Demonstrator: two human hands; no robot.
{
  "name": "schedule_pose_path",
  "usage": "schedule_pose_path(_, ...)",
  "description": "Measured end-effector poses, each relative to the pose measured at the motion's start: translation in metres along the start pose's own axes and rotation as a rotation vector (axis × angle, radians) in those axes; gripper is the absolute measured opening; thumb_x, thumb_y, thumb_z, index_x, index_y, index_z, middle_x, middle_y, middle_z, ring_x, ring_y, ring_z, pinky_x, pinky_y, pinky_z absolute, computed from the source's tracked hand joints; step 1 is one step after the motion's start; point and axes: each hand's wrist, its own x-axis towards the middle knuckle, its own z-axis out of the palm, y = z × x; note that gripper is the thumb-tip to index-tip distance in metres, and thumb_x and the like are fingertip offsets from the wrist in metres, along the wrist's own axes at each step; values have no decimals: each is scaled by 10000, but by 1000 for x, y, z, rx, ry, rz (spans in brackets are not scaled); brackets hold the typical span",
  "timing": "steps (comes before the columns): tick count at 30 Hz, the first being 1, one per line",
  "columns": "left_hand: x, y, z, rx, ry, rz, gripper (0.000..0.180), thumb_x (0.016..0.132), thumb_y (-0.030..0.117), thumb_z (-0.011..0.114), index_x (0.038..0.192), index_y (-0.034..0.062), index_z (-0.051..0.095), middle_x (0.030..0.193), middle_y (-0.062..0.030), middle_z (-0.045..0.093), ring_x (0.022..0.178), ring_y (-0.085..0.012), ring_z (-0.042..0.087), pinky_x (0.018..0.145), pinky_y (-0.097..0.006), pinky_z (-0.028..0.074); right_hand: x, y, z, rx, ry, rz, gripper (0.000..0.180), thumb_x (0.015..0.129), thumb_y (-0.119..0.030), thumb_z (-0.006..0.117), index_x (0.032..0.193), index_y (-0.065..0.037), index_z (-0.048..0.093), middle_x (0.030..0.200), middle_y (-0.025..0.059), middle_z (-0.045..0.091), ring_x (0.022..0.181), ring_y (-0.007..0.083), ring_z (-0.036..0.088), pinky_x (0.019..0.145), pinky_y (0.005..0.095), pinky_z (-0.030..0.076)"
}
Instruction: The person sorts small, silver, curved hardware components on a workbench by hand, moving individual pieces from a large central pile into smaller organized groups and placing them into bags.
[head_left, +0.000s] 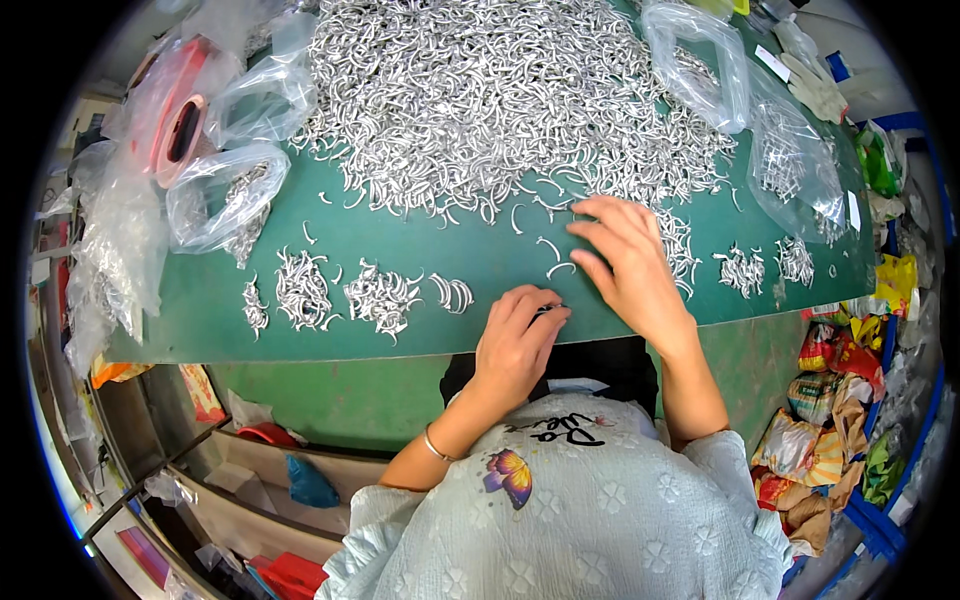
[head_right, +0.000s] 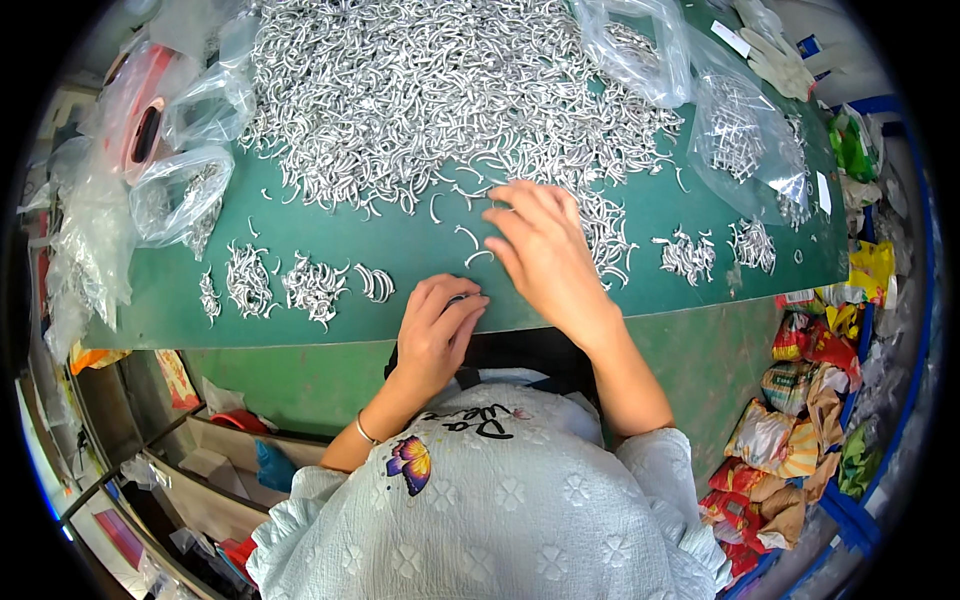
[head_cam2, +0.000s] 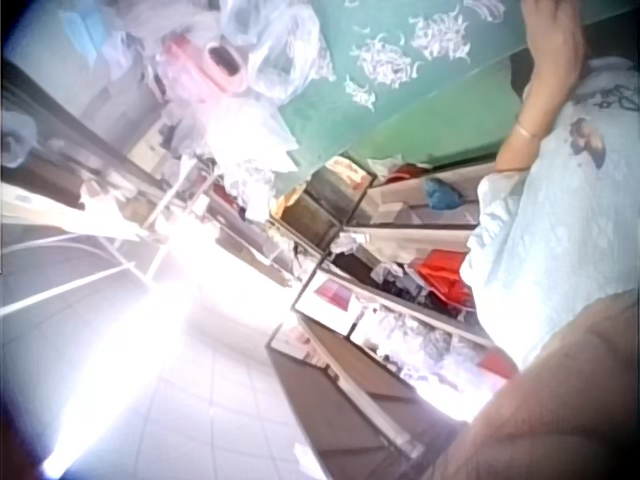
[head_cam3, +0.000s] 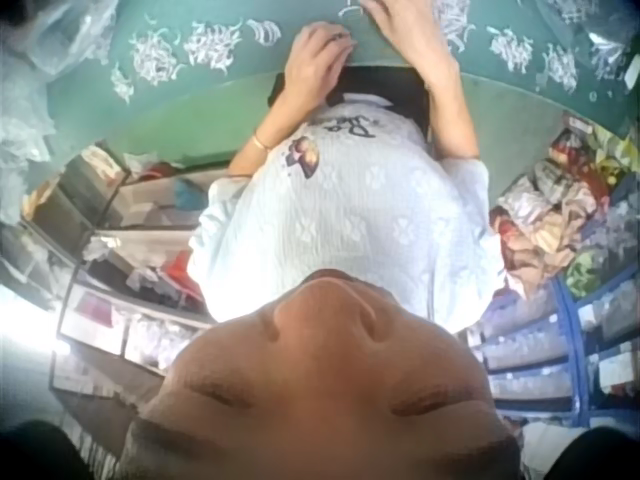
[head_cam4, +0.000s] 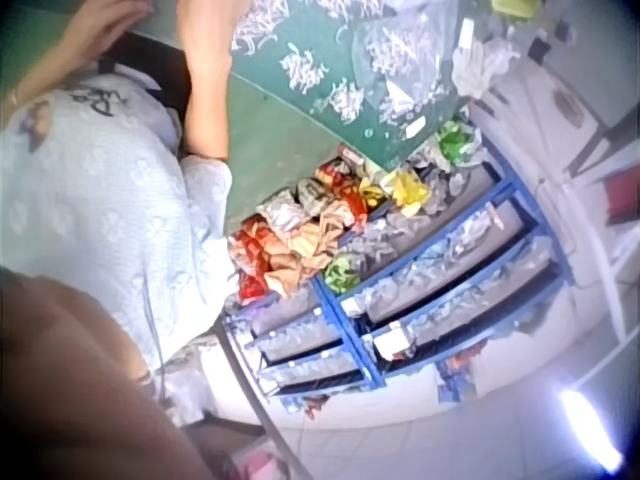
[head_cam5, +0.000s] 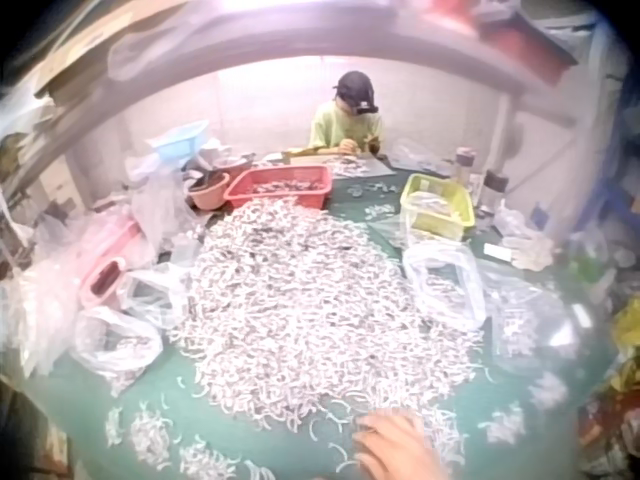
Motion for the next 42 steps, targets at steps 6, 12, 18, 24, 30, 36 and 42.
schedule_pose_path(6,1,-1,0,-6,6,14,268,689,-63,739,937,13,669,988,-95,628,948,-305,594,816,-397,487,11,-9,10,44,56,33,258,768,-66,735,1009,-45,647,1085,72,580,1030,272,527,873,394,393)
schedule_pose_path(12,-1,-2,1,-28,8,13,294,683,-37,764,956,14,668,1005,-97,628,953,-307,592,816,-398,486,-1,-10,3,38,-108,49,202,770,-86,736,927,-47,614,955,78,543,938,276,518,808,385,398)
schedule_pose_path(18,-3,0,-4,-101,17,-58,343,681,12,794,1000,10,667,1058,-108,626,987,-308,589,836,-399,475,-10,-6,6,-26,-108,62,121,793,-62,693,857,-44,592,866,88,542,868,284,532,766,399,403)
schedule_pose_path(24,-4,-2,-7,-52,4,-61,347,690,4,785,1016,17,667,1063,-108,630,999,-310,589,859,-394,461,-7,-3,3,-313,169,282,101,794,-37,677,856,-56,600,861,89,547,853,280,527,753,398,393)
schedule_pose_path(30,-7,-3,-4,-76,-24,-98,386,703,-48,758,1071,17,662,1135,-138,604,1008,-316,582,883,-398,463,2,-14,28,-145,71,37,156,782,-71,695,901,-48,596,887,91,523,874,270,503,752,386,380)
schedule_pose_path(36,-1,6,-3,5,113,-138,456,713,-66,740,1150,20,643,1212,-160,573,1126,-333,553,919,-424,455,-7,-21,10,140,-292,19,142,785,-62,708,870,-28,599,899,73,551,901,264,514,791,372,377)
schedule_pose_path(42,1,1,-4,89,-9,-22,356,729,-35,720,1076,19,661,1161,-124,600,1137,-335,563,911,-426,451,24,-2,28,-39,141,72,163,769,-64,720,888,-25,615,1003,89,569,958,283,512,824,397,384)
